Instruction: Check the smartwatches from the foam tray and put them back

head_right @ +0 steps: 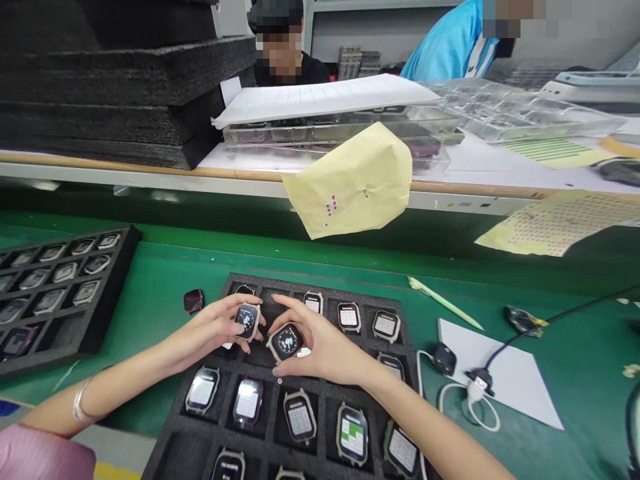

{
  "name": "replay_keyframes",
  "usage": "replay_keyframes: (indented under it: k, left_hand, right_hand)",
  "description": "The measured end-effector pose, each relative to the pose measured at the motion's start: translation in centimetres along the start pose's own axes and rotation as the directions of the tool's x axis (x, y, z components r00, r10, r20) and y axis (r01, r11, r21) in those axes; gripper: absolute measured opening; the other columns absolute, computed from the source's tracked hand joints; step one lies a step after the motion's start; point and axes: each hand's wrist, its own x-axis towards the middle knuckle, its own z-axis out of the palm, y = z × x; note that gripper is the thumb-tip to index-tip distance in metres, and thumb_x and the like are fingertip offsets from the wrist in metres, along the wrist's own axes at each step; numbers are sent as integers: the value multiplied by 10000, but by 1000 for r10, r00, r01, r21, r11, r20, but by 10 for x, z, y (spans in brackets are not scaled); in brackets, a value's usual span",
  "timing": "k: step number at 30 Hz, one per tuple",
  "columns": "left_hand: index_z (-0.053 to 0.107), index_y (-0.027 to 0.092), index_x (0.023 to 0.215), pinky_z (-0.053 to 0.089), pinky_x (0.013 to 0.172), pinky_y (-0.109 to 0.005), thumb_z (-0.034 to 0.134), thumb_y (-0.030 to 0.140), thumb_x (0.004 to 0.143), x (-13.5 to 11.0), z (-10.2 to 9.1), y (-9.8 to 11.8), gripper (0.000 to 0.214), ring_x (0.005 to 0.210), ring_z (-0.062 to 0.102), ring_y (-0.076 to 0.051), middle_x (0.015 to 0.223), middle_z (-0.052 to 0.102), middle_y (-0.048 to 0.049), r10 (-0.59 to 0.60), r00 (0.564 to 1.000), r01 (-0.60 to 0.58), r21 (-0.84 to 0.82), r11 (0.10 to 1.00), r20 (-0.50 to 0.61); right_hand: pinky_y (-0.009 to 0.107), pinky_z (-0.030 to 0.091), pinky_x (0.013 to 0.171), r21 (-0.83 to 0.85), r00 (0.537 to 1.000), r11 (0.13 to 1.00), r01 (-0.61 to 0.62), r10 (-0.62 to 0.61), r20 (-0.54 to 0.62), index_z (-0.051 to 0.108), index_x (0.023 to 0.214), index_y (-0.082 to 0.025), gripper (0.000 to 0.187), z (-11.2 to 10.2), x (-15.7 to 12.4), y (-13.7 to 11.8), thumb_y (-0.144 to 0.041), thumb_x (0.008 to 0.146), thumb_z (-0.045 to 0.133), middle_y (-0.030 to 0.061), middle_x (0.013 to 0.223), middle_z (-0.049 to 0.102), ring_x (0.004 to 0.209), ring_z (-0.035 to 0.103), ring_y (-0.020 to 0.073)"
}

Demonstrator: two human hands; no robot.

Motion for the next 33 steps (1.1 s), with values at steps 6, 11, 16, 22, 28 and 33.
replay_keyframes:
  k: [6,11,16,22,28,33]
  left_hand:
    - [513,178,1141,540,744,-344,587,85,690,7,7,1,467,907,612,-202,959,623,-53,9,999,-11,62,998,32]
    - [507,184,1102,544,790,-363,569,64,666,9,6,-2,457,936,630,-209,1002,635,-57,40,999,-42,45,998,37]
    - [483,184,1105,536,724,-309,599,77,705,6,7,-3,429,876,636,-184,951,622,-38,52,998,-54,102,993,16]
    - [487,185,1013,399,513,-184,682,140,738,5,10,-5,339,599,491,-72,743,519,51,90,996,-80,282,956,-25]
    - [479,180,994,379,491,-194,658,197,773,5,14,-8,285,545,489,-73,685,508,59,79,997,-71,263,962,-20]
    - [494,181,999,292,396,-169,569,110,750,4,14,-8,270,415,403,-36,629,451,89,51,998,-40,293,955,-28]
  right_hand:
    - [371,462,911,-448,990,890,91,-130,-56,439,1325,-240,654,0,-2,-6,-153,753,743,45,1073,644,1011,608,215]
    - [458,444,935,-748,959,650,132,-273,-69,416,1389,-256,705,-4,-5,-6,-187,766,741,59,1081,669,1024,582,263]
    - [291,537,724,-520,968,848,103,-206,-144,424,1377,-256,655,-2,-6,-2,-180,786,697,54,1109,641,927,634,199]
    - [275,524,708,-239,968,970,46,-102,-229,584,1169,-219,473,5,-3,-5,-159,726,736,66,1062,621,914,630,199]
    - [344,503,854,151,988,988,18,6,-157,572,1207,-193,589,1,-1,-12,-244,678,826,74,1038,673,936,650,210]
    - [377,529,817,343,997,939,31,-4,-78,500,1322,-216,596,3,-4,-14,-329,796,757,71,1042,648,860,691,217]
